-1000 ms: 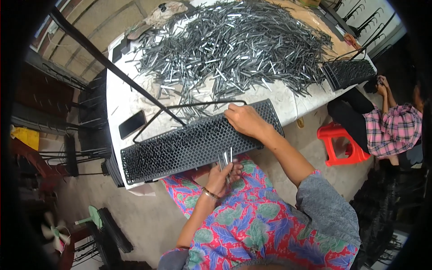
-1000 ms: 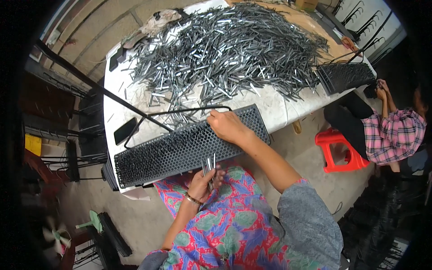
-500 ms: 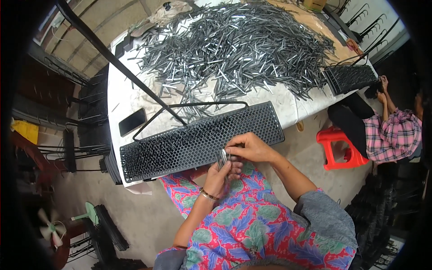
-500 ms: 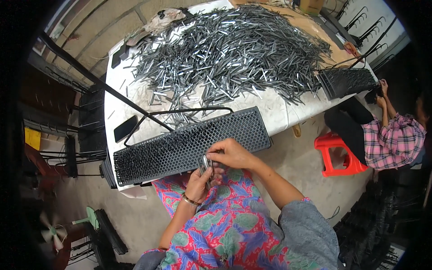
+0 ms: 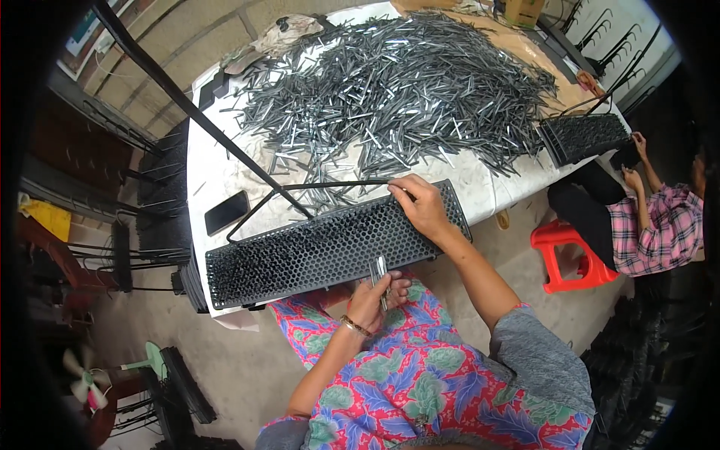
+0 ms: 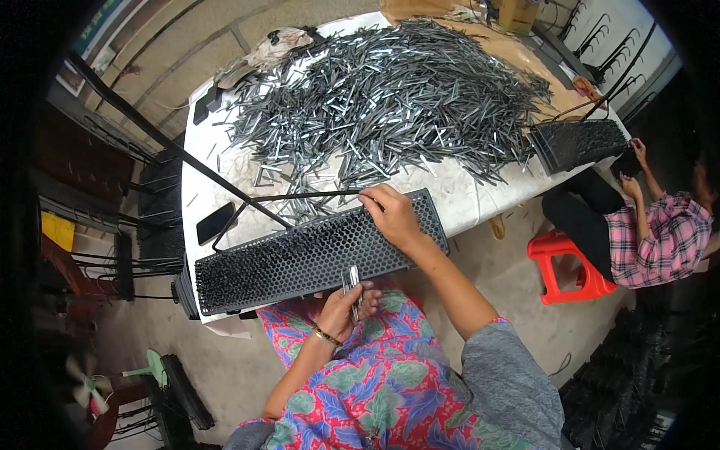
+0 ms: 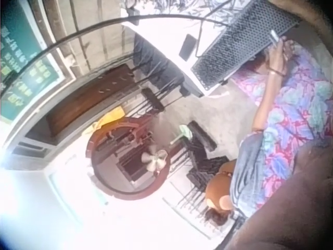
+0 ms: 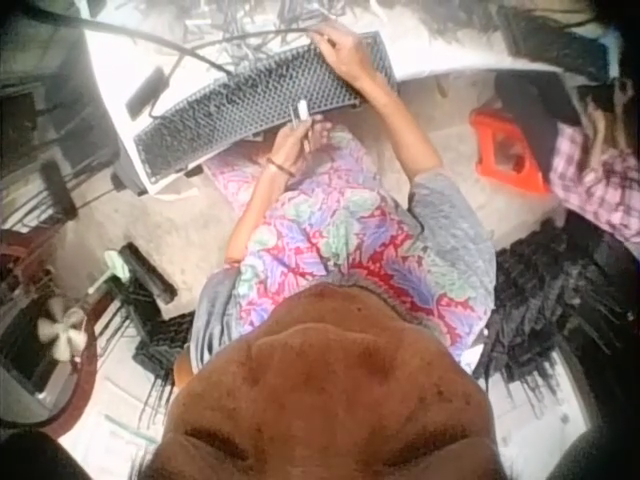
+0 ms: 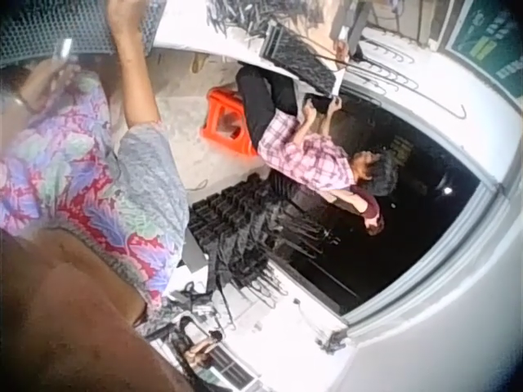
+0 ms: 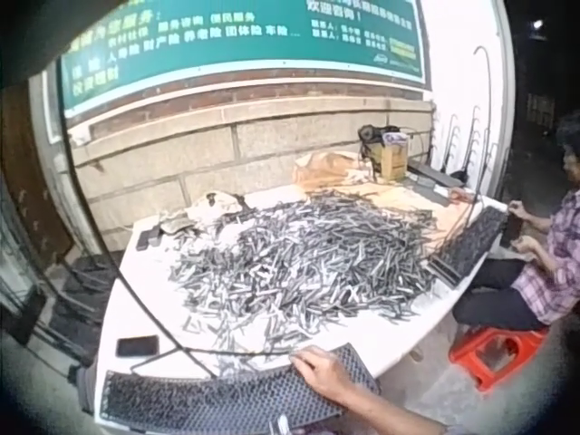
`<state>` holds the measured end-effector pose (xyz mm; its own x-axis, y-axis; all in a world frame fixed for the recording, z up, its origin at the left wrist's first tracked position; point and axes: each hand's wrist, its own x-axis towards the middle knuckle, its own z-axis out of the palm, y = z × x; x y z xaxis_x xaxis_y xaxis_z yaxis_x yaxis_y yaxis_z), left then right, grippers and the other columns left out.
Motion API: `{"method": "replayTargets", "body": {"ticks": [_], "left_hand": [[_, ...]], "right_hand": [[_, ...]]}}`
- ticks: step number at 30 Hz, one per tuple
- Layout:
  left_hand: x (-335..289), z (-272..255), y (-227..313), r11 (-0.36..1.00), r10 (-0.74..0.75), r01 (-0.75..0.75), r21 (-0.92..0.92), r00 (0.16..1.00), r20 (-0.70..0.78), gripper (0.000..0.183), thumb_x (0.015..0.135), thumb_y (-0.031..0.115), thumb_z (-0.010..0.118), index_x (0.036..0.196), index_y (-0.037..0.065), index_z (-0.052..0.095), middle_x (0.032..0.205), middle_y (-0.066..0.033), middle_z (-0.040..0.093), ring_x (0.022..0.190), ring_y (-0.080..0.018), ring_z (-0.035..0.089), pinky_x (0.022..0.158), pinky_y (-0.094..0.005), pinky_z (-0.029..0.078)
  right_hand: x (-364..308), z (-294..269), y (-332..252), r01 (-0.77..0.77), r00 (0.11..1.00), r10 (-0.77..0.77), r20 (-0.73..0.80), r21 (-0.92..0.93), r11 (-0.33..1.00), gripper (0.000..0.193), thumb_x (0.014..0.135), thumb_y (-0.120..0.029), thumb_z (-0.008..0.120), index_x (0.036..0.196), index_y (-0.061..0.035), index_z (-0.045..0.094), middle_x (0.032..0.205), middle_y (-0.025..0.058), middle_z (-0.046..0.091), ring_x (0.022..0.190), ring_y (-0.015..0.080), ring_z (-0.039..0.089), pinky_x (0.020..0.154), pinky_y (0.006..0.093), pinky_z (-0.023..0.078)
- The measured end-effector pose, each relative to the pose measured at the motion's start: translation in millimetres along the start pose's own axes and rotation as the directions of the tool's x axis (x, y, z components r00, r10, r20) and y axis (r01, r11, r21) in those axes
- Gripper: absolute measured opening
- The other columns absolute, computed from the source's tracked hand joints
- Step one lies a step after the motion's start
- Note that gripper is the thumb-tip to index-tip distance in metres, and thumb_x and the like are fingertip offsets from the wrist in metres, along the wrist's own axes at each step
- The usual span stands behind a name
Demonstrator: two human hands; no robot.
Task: The person picks up small metal pins one by one from a pile and arranges them into a grid-like perforated tray by hand.
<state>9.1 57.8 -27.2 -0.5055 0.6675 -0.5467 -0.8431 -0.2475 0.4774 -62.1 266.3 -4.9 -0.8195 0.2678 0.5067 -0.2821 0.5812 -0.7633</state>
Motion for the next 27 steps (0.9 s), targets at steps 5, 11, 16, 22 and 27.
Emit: {"method": "replayTargets", "body": {"ticks": [5,11,16,22,27], "left_hand": [[1.1,-3.9,-0.8,1.0,-0.001,0.002,0.002,0.999,-0.046,0.028,0.096,0.019,0.047,0.111,-0.004,0.051,0.1,-0.0174,0.063,0.081,-0.0191,0.063,0.07,-0.0307,0.056],[-5.6,4.2,1.9,0.999,0.027,-0.026,0.045,0.999,-0.02,0.028,0.095,0.017,0.048,0.113,-0.004,0.051,0.101,-0.0176,0.063,0.082,-0.0199,0.063,0.07,-0.0311,0.056],[-2.0,-6.8,-2.5,1.0,0.002,-0.002,0.009,0.999,-0.044,0.028,0.095,0.016,0.048,0.114,-0.004,0.051,0.101,-0.0172,0.063,0.083,-0.0198,0.063,0.071,-0.0314,0.056],[-2.4,-5.0,0.3,0.998,0.045,-0.044,0.037,0.998,-0.037,0.026,0.094,0.015,0.049,0.112,-0.004,0.051,0.1,-0.016,0.062,0.082,-0.0189,0.063,0.072,-0.0314,0.056],[-0.9,-9.1,-4.2,1.0,0.008,-0.01,-0.021,0.997,-0.079,0.025,0.094,0.016,0.049,0.111,-0.003,0.052,0.097,-0.0146,0.063,0.081,-0.0183,0.063,0.072,-0.0305,0.056]], "right_hand": [[-0.9,0.8,-4.6,0.162,0.986,-0.157,0.05,-0.101,0.982,0.011,0.081,-0.007,0.063,0.09,-0.0017,0.064,0.082,0.0121,0.062,0.07,0.0288,0.062,0.062,0.035,0.05],[-1.4,4.6,-6.6,0.214,0.977,-0.213,0.019,-0.118,0.97,0.009,0.08,-0.008,0.064,0.088,-0.0025,0.064,0.08,0.0106,0.062,0.069,0.0278,0.062,0.059,0.0346,0.049],[-7.3,10.3,0.7,0.198,0.979,-0.185,0.09,-0.158,0.967,0.01,0.08,-0.007,0.064,0.089,-0.0019,0.064,0.082,0.0108,0.062,0.07,0.0282,0.062,0.061,0.0351,0.049],[-1.8,14.6,-3.6,0.282,0.957,-0.259,0.132,-0.21,0.936,0.012,0.078,-0.005,0.064,0.089,-0.0018,0.063,0.082,0.0112,0.062,0.071,0.0294,0.062,0.062,0.0364,0.049],[-9.3,16.8,1.5,0.227,0.967,-0.182,0.18,-0.27,0.936,0.01,0.079,-0.008,0.065,0.086,-0.0016,0.064,0.08,0.0106,0.062,0.069,0.0291,0.061,0.061,0.0368,0.049]]}}
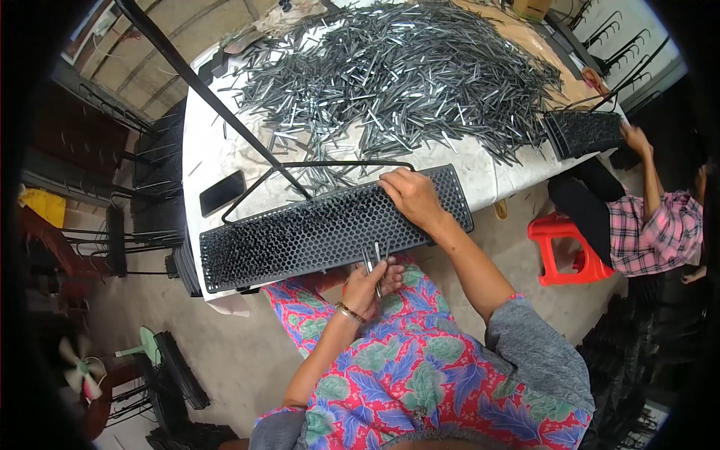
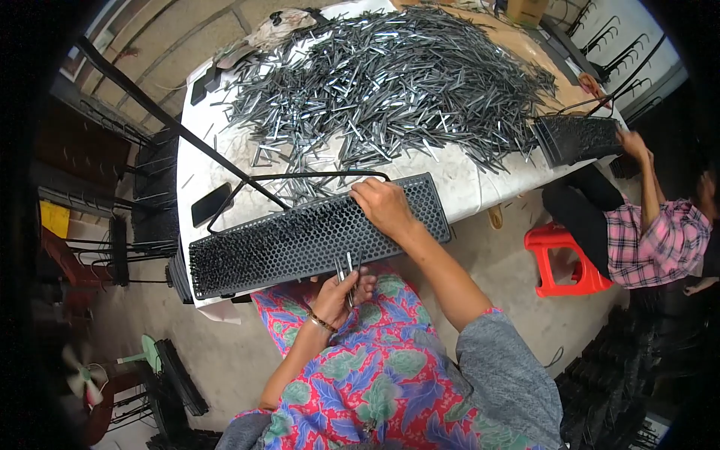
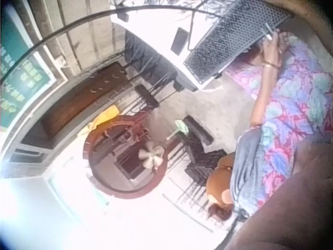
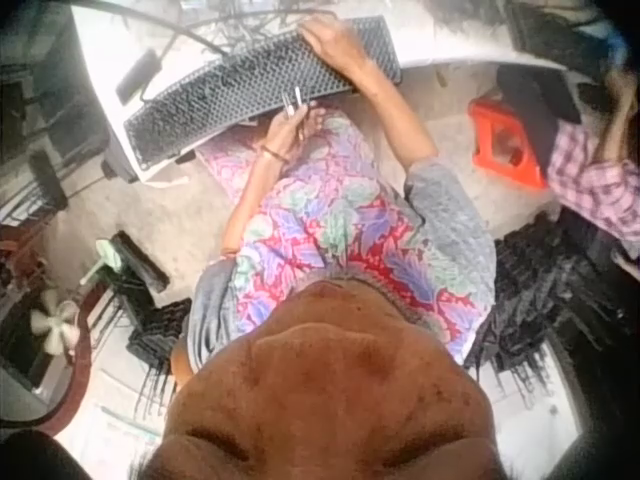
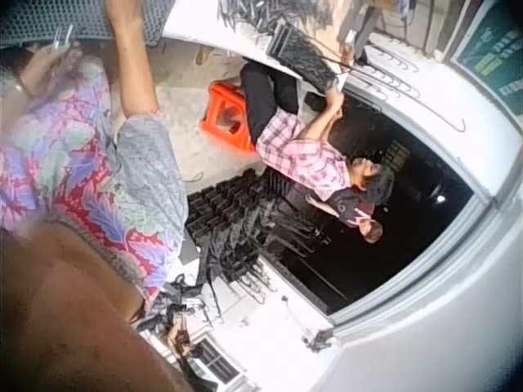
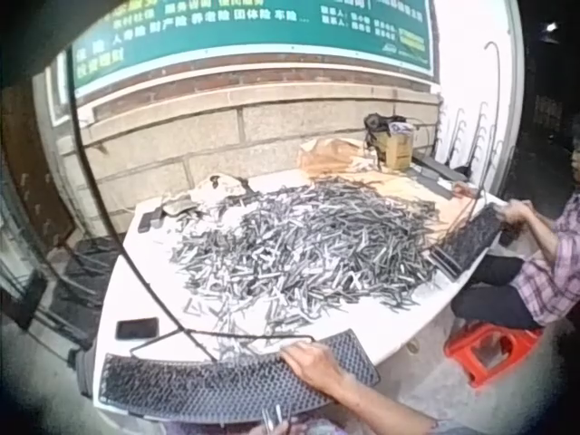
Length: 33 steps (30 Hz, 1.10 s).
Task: The person picks up small metal pins one by one from a pile and arranges them into a grid-like perforated tray by hand.
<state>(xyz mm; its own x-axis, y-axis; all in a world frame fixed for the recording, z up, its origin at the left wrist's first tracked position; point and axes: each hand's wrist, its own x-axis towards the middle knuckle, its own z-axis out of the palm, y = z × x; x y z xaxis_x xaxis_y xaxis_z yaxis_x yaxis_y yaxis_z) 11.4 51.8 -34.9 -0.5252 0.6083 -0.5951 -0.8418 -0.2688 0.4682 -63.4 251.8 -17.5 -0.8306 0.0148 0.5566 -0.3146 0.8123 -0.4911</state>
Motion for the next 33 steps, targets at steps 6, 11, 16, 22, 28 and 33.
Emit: {"method": "replayTargets", "body": {"ticks": [6,11,16,22,28,33], "left_hand": [[-3.0,3.3,3.5,0.998,0.045,-0.045,0.043,0.999,0.022,0.025,0.094,0.017,0.05,0.11,-0.002,0.052,0.096,-0.0138,0.063,0.079,-0.0174,0.062,0.07,-0.0298,0.056],[-9.3,12.4,9.2,0.991,0.121,-0.123,0.047,0.992,0.032,0.026,0.095,0.016,0.049,0.112,-0.003,0.05,0.097,-0.0138,0.062,0.077,-0.016,0.062,0.069,-0.0283,0.055],[-8.7,15.1,8.4,0.98,0.134,-0.144,0.134,0.987,0.086,0.025,0.095,0.016,0.048,0.111,-0.004,0.051,0.097,-0.0145,0.063,0.078,-0.0161,0.063,0.069,-0.0277,0.055],[-8.2,17.6,10.5,0.976,0.128,-0.139,0.168,0.989,0.071,0.028,0.096,0.017,0.046,0.113,-0.004,0.052,0.101,-0.0144,0.064,0.08,-0.0164,0.064,0.07,-0.0272,0.055],[-6.3,20.3,11.1,0.956,0.186,-0.195,0.219,0.981,0.062,0.03,0.097,0.02,0.045,0.114,-0.003,0.053,0.101,-0.0135,0.064,0.081,-0.0165,0.065,0.068,-0.0268,0.055],[-5.5,21.8,7.1,0.93,0.271,-0.268,0.251,0.962,0.026,0.029,0.098,0.02,0.041,0.112,-0.004,0.051,0.102,-0.0155,0.064,0.081,-0.0158,0.064,0.069,-0.0275,0.056]], "right_hand": [[-3.5,-7.0,-8.4,-0.101,0.995,0.104,-0.015,0.136,0.986,0.015,0.081,-0.012,0.065,0.09,-0.0001,0.065,0.082,0.0123,0.063,0.072,0.0263,0.062,0.064,0.0338,0.049],[-22.2,-39.5,-39.6,-0.448,0.887,0.364,0.282,0.339,0.827,0.019,0.081,-0.013,0.066,0.094,0.0016,0.066,0.085,0.0112,0.065,0.074,0.0172,0.062,0.066,0.0278,0.047],[-42.6,-36.9,-50.4,-0.728,0.677,0.306,0.669,0.549,0.411,0.021,0.083,-0.016,0.067,0.093,0.0022,0.067,0.079,0.004,0.065,0.07,0.0066,0.056,0.062,0.0224,0.046],[-39.2,-43.1,-44.2,-0.711,0.692,0.341,0.636,0.519,0.475,0.021,0.083,-0.017,0.067,0.091,0.0023,0.068,0.072,0.0031,0.065,0.062,0.0053,0.055,0.054,0.0213,0.044],[-36.7,-46.3,-37.2,-0.741,0.668,0.382,0.639,0.524,0.42,0.022,0.085,-0.019,0.065,0.091,0.0014,0.069,0.069,0.0022,0.064,0.054,0.0045,0.054,0.048,0.0195,0.042],[-40.1,-44.7,-41.6,-0.744,0.667,0.442,0.599,0.504,0.439,0.022,0.085,-0.019,0.064,0.092,0.0015,0.068,0.07,0.0021,0.064,0.054,0.004,0.054,0.047,0.0187,0.042]]}}
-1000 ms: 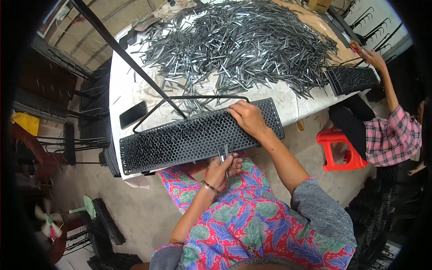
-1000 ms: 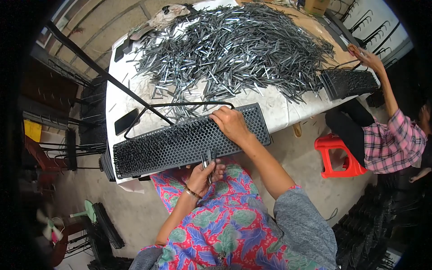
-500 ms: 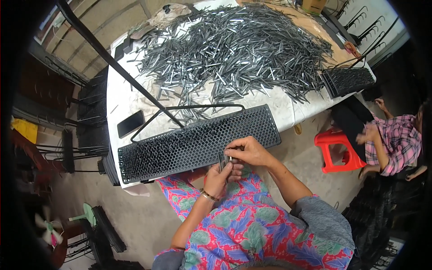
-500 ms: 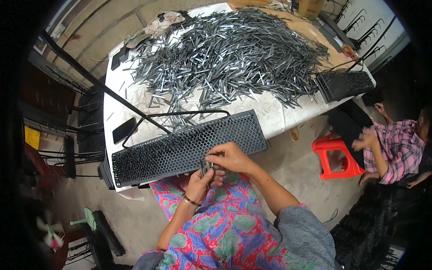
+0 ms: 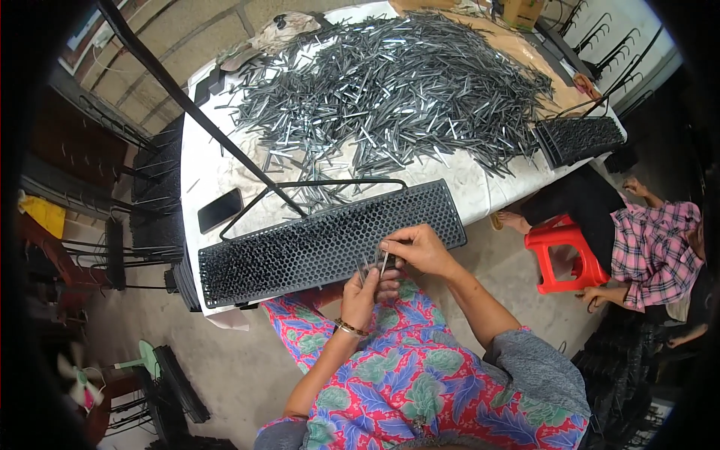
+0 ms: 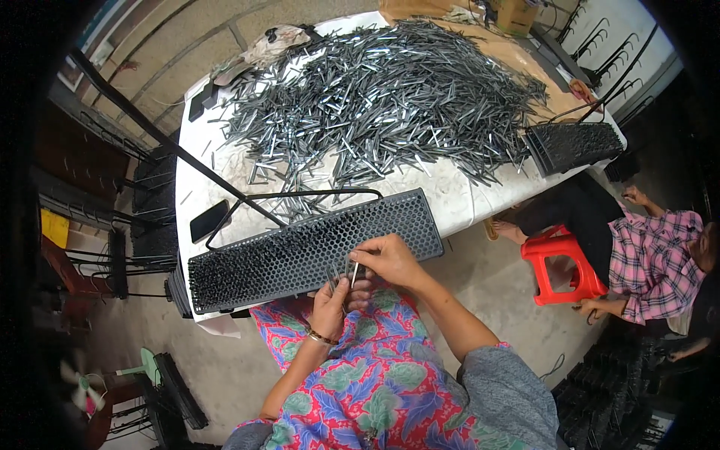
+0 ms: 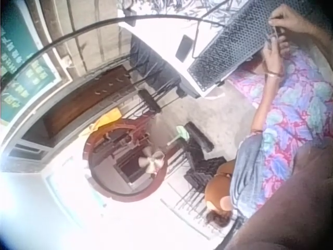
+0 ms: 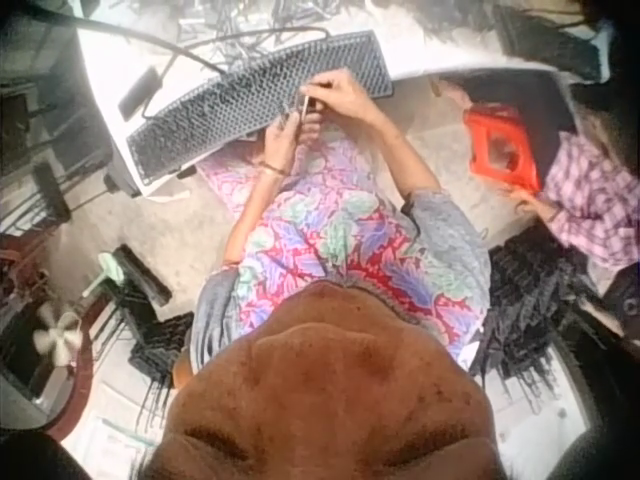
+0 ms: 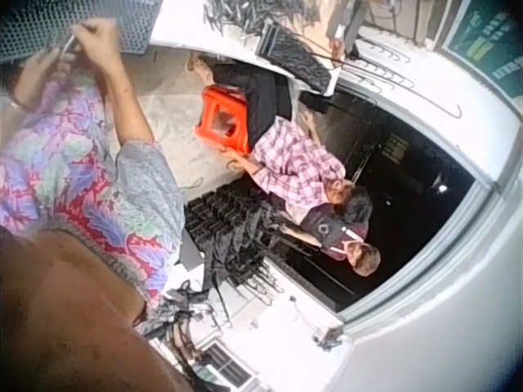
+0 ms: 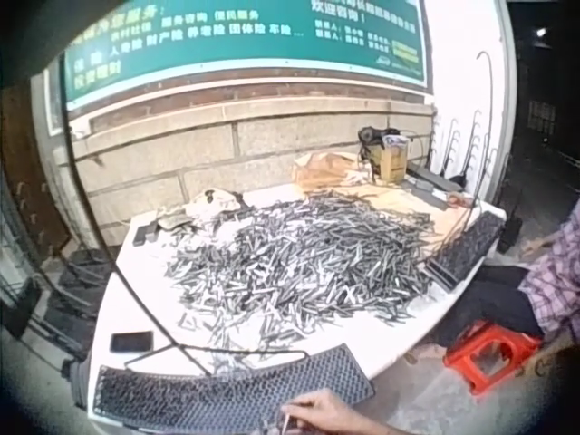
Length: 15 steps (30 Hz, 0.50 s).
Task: The person picks up small metal pins one by one from a pile and arranges them into a grid-like perforated tray by hand.
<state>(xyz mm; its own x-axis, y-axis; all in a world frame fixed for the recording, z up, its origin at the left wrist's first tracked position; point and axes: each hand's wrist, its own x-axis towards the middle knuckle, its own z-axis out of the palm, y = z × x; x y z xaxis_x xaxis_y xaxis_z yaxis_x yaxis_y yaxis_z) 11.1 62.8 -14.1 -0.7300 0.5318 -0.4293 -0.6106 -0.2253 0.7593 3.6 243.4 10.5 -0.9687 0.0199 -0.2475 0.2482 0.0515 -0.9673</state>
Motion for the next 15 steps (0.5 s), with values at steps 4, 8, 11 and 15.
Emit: {"method": "replayTargets", "body": {"ticks": [4,8,11,15], "left_hand": [[-4.1,-0.3,-5.0,0.999,0.003,-0.005,-0.037,0.999,-0.051,0.028,0.098,0.02,0.042,0.113,-0.003,0.05,0.102,-0.0163,0.063,0.08,-0.0165,0.064,0.07,-0.0284,0.056],[-5.3,-2.8,-8.5,0.975,-0.117,0.118,-0.187,0.993,0.018,0.026,0.096,0.018,0.046,0.112,-0.001,0.052,0.102,-0.0168,0.063,0.08,-0.0176,0.064,0.068,-0.0285,0.055],[-4.6,4.2,-2.5,0.974,-0.118,0.121,-0.193,0.993,0.03,0.025,0.095,0.018,0.048,0.112,-0.001,0.052,0.103,-0.0172,0.063,0.081,-0.0181,0.064,0.069,-0.0291,0.055],[0.1,-0.1,-7.7,0.963,-0.188,0.187,-0.197,0.982,0.01,0.026,0.095,0.017,0.049,0.111,-0.002,0.052,0.103,-0.0172,0.063,0.081,-0.0186,0.064,0.069,-0.0296,0.056]], "right_hand": [[3.0,-8.2,-5.3,0.165,0.97,-0.152,-0.192,0.056,0.985,0.019,0.087,-0.015,0.062,0.093,0.0015,0.068,0.077,0.0034,0.066,0.054,0.0041,0.054,0.047,0.0188,0.043],[23.8,-20.1,-23.3,0.297,0.855,-0.351,-0.381,-0.194,0.935,0.017,0.085,-0.012,0.063,0.094,0.0018,0.067,0.078,0.0046,0.066,0.056,0.006,0.055,0.05,0.0204,0.045],[50.0,-28.1,-11.5,0.426,0.733,-0.581,-0.353,-0.428,0.797,0.016,0.084,-0.01,0.063,0.094,0.0019,0.066,0.078,0.0075,0.066,0.06,0.0104,0.059,0.054,0.0238,0.046],[66.2,-26.1,4.6,0.485,0.686,-0.668,-0.288,-0.503,0.716,0.015,0.083,-0.009,0.063,0.092,0.0014,0.066,0.08,0.0108,0.066,0.067,0.0179,0.063,0.06,0.0281,0.048]]}}
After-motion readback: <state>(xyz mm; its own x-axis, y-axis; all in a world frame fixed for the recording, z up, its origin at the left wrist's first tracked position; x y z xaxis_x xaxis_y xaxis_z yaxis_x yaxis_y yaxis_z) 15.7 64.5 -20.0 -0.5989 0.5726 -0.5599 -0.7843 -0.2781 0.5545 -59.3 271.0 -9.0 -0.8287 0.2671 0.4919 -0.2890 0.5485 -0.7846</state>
